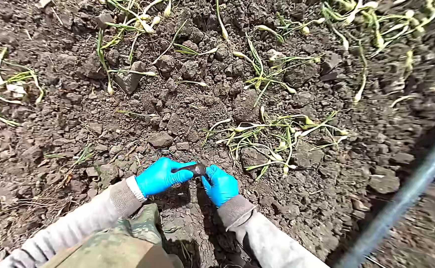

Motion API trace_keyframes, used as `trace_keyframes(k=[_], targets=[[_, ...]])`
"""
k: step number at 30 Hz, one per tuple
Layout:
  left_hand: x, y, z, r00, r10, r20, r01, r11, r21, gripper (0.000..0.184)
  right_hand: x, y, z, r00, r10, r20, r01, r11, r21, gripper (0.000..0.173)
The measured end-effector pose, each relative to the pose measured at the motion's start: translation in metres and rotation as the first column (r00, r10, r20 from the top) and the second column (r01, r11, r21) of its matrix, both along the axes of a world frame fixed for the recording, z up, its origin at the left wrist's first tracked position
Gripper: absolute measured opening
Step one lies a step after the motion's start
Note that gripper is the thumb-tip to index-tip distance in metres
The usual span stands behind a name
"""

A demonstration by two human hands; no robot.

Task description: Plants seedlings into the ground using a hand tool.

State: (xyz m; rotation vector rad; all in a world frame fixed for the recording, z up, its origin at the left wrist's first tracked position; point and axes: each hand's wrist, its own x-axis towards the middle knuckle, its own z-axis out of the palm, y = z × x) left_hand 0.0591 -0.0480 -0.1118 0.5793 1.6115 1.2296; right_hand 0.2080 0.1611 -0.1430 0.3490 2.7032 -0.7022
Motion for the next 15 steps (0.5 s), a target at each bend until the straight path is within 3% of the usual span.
trace_keyframes(k=[2, 4, 7, 10, 11, 13, 15], targets=[[0.015, -0.017, -0.031, 0.998, 0.018, 0.062, -0.019, 1.0, 0.011, 0.086, -0.015, -0.008, 0.0, 0.998, 0.063, 0.021, -0.063, 0.998, -0.008, 0.014], [0.032, -0.037, -0.03, 0.959, 0.191, 0.209, -0.208, 0.976, 0.063, 0.08, -0.02, -0.024, -0.015, 0.981, 0.142, 0.129, -0.138, 0.99, -0.04, 0.012], [0.021, -0.064, 0.003, 0.909, 0.3, 0.289, -0.359, 0.916, 0.178, 0.059, -0.03, -0.049, -0.044, 0.884, 0.23, 0.406, -0.191, 0.972, -0.134, 0.02], [0.003, -0.091, 0.047, 0.91, 0.346, 0.229, -0.403, 0.869, 0.288, 0.051, -0.025, -0.05, -0.044, 0.869, 0.36, 0.339, -0.323, 0.932, -0.163, 0.029], [-0.002, -0.097, 0.056, 0.912, 0.363, 0.191, -0.407, 0.857, 0.317, 0.05, -0.02, -0.039, -0.044, 0.919, 0.344, 0.193, -0.333, 0.939, -0.089, 0.032], [-0.005, -0.1, 0.056, 0.9, 0.425, 0.094, -0.434, 0.867, 0.243, 0.054, -0.024, -0.007, -0.046, 0.983, 0.156, -0.099, -0.145, 0.983, 0.115, 0.028], [0.0, -0.101, 0.034, 0.867, 0.484, 0.118, -0.496, 0.86, 0.117, 0.066, -0.045, 0.031, -0.041, 0.991, -0.119, -0.059, 0.13, 0.957, 0.259, 0.028]])
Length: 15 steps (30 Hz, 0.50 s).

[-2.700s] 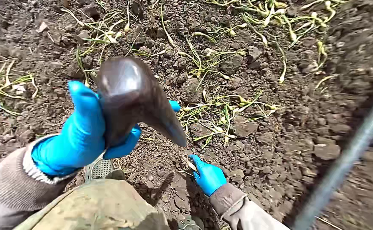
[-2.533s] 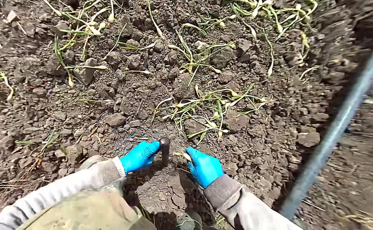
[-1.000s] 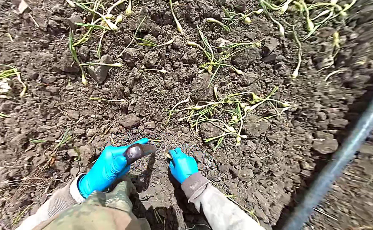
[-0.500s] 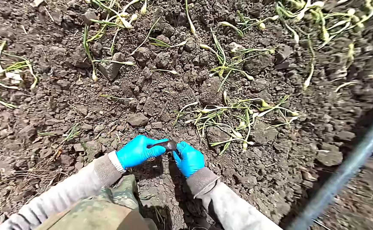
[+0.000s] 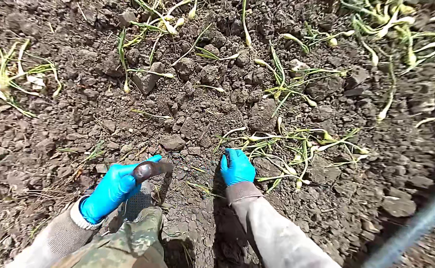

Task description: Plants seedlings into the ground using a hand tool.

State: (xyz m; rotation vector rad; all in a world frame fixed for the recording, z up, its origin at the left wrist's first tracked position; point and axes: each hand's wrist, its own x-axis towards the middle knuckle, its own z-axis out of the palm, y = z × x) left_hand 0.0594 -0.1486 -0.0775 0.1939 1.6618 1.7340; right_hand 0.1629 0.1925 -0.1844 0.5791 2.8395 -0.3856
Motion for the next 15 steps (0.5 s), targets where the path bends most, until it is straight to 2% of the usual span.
trace_keyframes(k=[1, 2, 4, 6, 8, 9, 11, 13, 14, 15], targets=[[0.003, -0.002, -0.013, 0.997, 0.028, 0.073, -0.028, 1.0, -0.009, 0.069, -0.014, 0.017, 0.005, 0.987, -0.107, 0.123, 0.103, 0.994, 0.035, 0.032], [0.004, -0.004, -0.022, 0.986, 0.08, 0.146, -0.081, 0.997, 0.003, 0.069, -0.025, 0.033, 0.006, 0.968, -0.142, 0.206, 0.133, 0.989, 0.057, 0.033], [0.001, -0.012, -0.025, 0.957, 0.16, 0.24, -0.19, 0.976, 0.108, 0.071, -0.034, 0.05, 0.004, 0.963, -0.069, 0.26, 0.049, 0.995, 0.083, 0.027], [-0.012, -0.02, -0.01, 0.96, 0.146, 0.238, -0.213, 0.934, 0.287, 0.078, -0.033, 0.053, 0.004, 0.967, 0.022, 0.254, -0.046, 0.995, 0.088, 0.022], [-0.03, -0.015, 0.023, 0.981, 0.108, 0.159, -0.16, 0.917, 0.365, 0.078, -0.027, 0.045, 0.005, 0.969, 0.079, 0.235, -0.1, 0.992, 0.082, 0.023], [-0.038, -0.008, 0.038, 0.995, 0.072, 0.067, -0.091, 0.938, 0.334, 0.072, -0.023, 0.038, 0.006, 0.973, 0.103, 0.209, -0.122, 0.99, 0.077, 0.023], [-0.049, 0.01, 0.048, 0.99, -0.081, -0.117, 0.097, 0.985, 0.141, 0.06, -0.015, 0.019, 0.008, 0.981, 0.174, 0.09, -0.179, 0.982, 0.057, 0.024], [-0.043, 0.03, 0.02, 0.943, -0.309, -0.128, 0.298, 0.95, -0.097, 0.068, -0.011, -0.004, 0.012, 0.969, 0.238, -0.069, -0.239, 0.971, -0.004, 0.026], [-0.032, 0.037, -0.005, 0.932, -0.348, -0.099, 0.327, 0.928, -0.177, 0.072, -0.012, -0.016, 0.014, 0.957, 0.256, -0.139, -0.266, 0.962, -0.059, 0.027], [-0.022, 0.036, -0.024, 0.933, -0.356, -0.058, 0.34, 0.921, -0.192, 0.075, -0.012, -0.028, 0.017, 0.944, 0.267, -0.192, -0.292, 0.949, -0.118, 0.031]])
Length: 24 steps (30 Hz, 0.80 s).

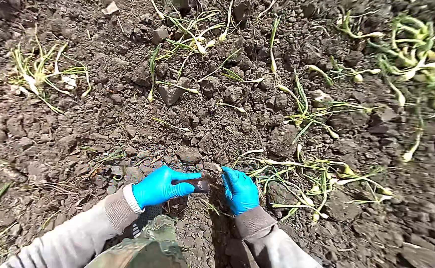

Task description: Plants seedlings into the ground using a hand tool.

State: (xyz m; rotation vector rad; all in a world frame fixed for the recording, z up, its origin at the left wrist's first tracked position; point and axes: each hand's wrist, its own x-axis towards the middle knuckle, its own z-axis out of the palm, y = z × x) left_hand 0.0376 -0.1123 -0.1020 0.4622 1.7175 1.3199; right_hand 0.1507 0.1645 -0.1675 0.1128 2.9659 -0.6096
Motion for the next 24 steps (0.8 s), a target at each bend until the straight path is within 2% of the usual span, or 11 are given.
trace_keyframes(k=[1, 3, 5, 7, 10, 12, 14, 16, 19, 22, 24], targets=[[0.006, -0.006, -0.012, 0.997, 0.038, 0.067, -0.038, 0.999, 0.003, 0.077, -0.002, -0.012, 0.002, 1.0, 0.019, -0.017, -0.02, 0.998, -0.06, 0.036], [0.015, -0.025, -0.021, 0.936, 0.247, 0.251, -0.266, 0.963, 0.044, 0.073, -0.002, -0.038, 0.009, 0.999, 0.014, 0.048, -0.006, 0.986, -0.164, 0.039], [0.01, -0.045, -0.009, 0.833, 0.399, 0.383, -0.465, 0.88, 0.094, 0.066, 0.003, -0.056, 0.012, 0.995, -0.001, 0.095, 0.018, 0.984, -0.179, 0.028], [-0.005, -0.061, 0.016, 0.795, 0.421, 0.437, -0.555, 0.796, 0.243, 0.062, 0.012, -0.061, 0.009, 0.99, -0.007, 0.144, 0.03, 0.987, -0.156, 0.022], [-0.031, -0.062, 0.06, 0.895, 0.287, 0.342, -0.426, 0.778, 0.463, 0.072, 0.026, -0.05, 0.003, 0.972, -0.023, 0.233, 0.044, 0.995, -0.088, 0.021], [-0.04, -0.037, 0.074, 0.949, 0.227, 0.219, -0.299, 0.867, 0.398, 0.059, 0.02, -0.044, 0.007, 0.977, -0.029, 0.209, 0.04, 0.998, -0.048, 0.02], [-0.028, -0.011, 0.042, 0.991, 0.109, 0.08, -0.121, 0.977, 0.174, 0.06, 0.009, -0.044, 0.016, 0.993, 0.01, 0.122, -0.008, 1.0, -0.016, 0.018], [-0.002, 0.002, -0.011, 0.995, 0.026, 0.095, -0.026, 1.0, 0.001, 0.068, -0.002, -0.048, 0.022, 0.992, 0.07, 0.101, -0.071, 0.997, 0.011, 0.015], [0.021, -0.012, -0.034, 0.938, 0.24, 0.252, -0.259, 0.965, 0.045, 0.066, -0.013, -0.072, 0.011, 0.956, 0.083, 0.281, -0.093, 0.996, 0.02, 0.016], [0.011, -0.046, 0.001, 0.864, 0.361, 0.351, -0.44, 0.88, 0.179, 0.06, -0.018, -0.096, -0.012, 0.848, 0.109, 0.519, -0.117, 0.993, -0.018, 0.023], [0.002, -0.07, 0.029, 0.869, 0.388, 0.308, -0.476, 0.825, 0.304, 0.058, -0.016, -0.096, -0.015, 0.885, 0.175, 0.432, -0.172, 0.984, -0.046, 0.027]])
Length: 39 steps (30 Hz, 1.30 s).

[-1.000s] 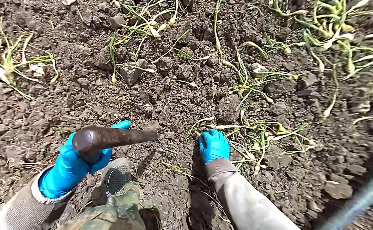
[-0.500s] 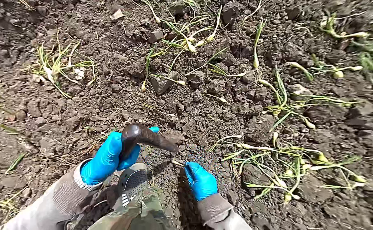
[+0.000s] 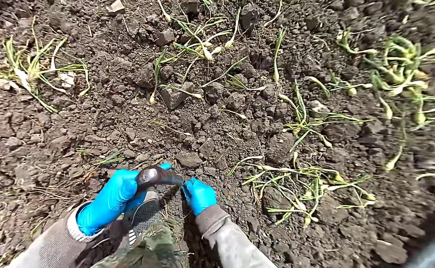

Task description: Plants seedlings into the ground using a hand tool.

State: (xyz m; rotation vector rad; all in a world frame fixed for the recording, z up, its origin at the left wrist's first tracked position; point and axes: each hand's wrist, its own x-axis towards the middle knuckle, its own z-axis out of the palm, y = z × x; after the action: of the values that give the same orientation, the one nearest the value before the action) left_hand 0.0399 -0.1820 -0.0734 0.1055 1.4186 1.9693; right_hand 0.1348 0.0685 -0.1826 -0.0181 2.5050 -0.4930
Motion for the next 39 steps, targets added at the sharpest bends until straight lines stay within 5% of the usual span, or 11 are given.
trace_keyframes(k=[3, 7, 11, 14, 17, 20, 25, 30, 33, 36, 39], targets=[[-0.011, -0.013, 0.016, 0.99, 0.057, -0.13, -0.063, 0.997, -0.044, 0.066, 0.001, 0.039, -0.001, 0.878, -0.125, -0.461, 0.157, 0.987, 0.03, 0.035], [-0.012, -0.002, -0.026, 0.992, 0.089, -0.088, -0.109, 0.96, -0.259, 0.07, -0.039, 0.119, 0.018, 0.771, -0.622, -0.132, 0.636, 0.749, 0.184, 0.04], [-0.027, -0.015, -0.023, 0.979, 0.201, -0.021, -0.202, 0.972, -0.123, 0.063, -0.044, 0.144, 0.018, 0.916, -0.398, -0.05, 0.399, 0.89, 0.22, 0.039], [-0.049, -0.024, 0.016, 0.976, 0.196, -0.099, -0.184, 0.975, 0.123, 0.069, -0.038, 0.138, 0.017, 0.905, -0.425, -0.014, 0.415, 0.876, 0.246, 0.038], [-0.067, -0.007, 0.034, 0.978, 0.047, -0.203, -0.052, 0.998, -0.022, 0.065, -0.036, 0.131, 0.02, 0.9, -0.432, -0.063, 0.435, 0.873, 0.22, 0.035], [-0.054, 0.016, -0.022, 0.979, -0.158, -0.13, 0.109, 0.942, -0.318, 0.066, -0.028, 0.116, 0.028, 0.879, -0.338, -0.337, 0.356, 0.935, -0.009, 0.02], [-0.007, -0.007, -0.058, 0.998, 0.056, -0.004, -0.055, 0.977, -0.207, 0.077, -0.028, 0.055, 0.043, 0.826, -0.185, -0.532, 0.06, 0.968, -0.245, 0.028], [-0.022, -0.042, -0.01, 0.948, 0.316, 0.033, -0.317, 0.939, 0.132, 0.058, -0.035, 0.02, 0.024, 0.871, -0.094, -0.482, 0.026, 0.989, -0.146, 0.029], [-0.056, -0.048, 0.038, 0.967, 0.24, -0.085, -0.212, 0.944, 0.254, 0.081, -0.043, 0.019, 0.025, 0.925, -0.081, -0.372, 0.063, 0.996, -0.062, 0.022], [-0.068, -0.018, 0.028, 0.984, 0.102, -0.143, -0.103, 0.995, 0.0, 0.064, -0.061, 0.021, 0.037, 0.904, -0.003, -0.428, -0.002, 1.0, -0.011, 0.022], [-0.043, 0.013, -0.045, 1.0, -0.022, -0.007, 0.019, 0.958, -0.286, 0.064, -0.089, 0.011, 0.049, 0.868, 0.162, -0.47, -0.145, 0.987, 0.073, 0.018]])
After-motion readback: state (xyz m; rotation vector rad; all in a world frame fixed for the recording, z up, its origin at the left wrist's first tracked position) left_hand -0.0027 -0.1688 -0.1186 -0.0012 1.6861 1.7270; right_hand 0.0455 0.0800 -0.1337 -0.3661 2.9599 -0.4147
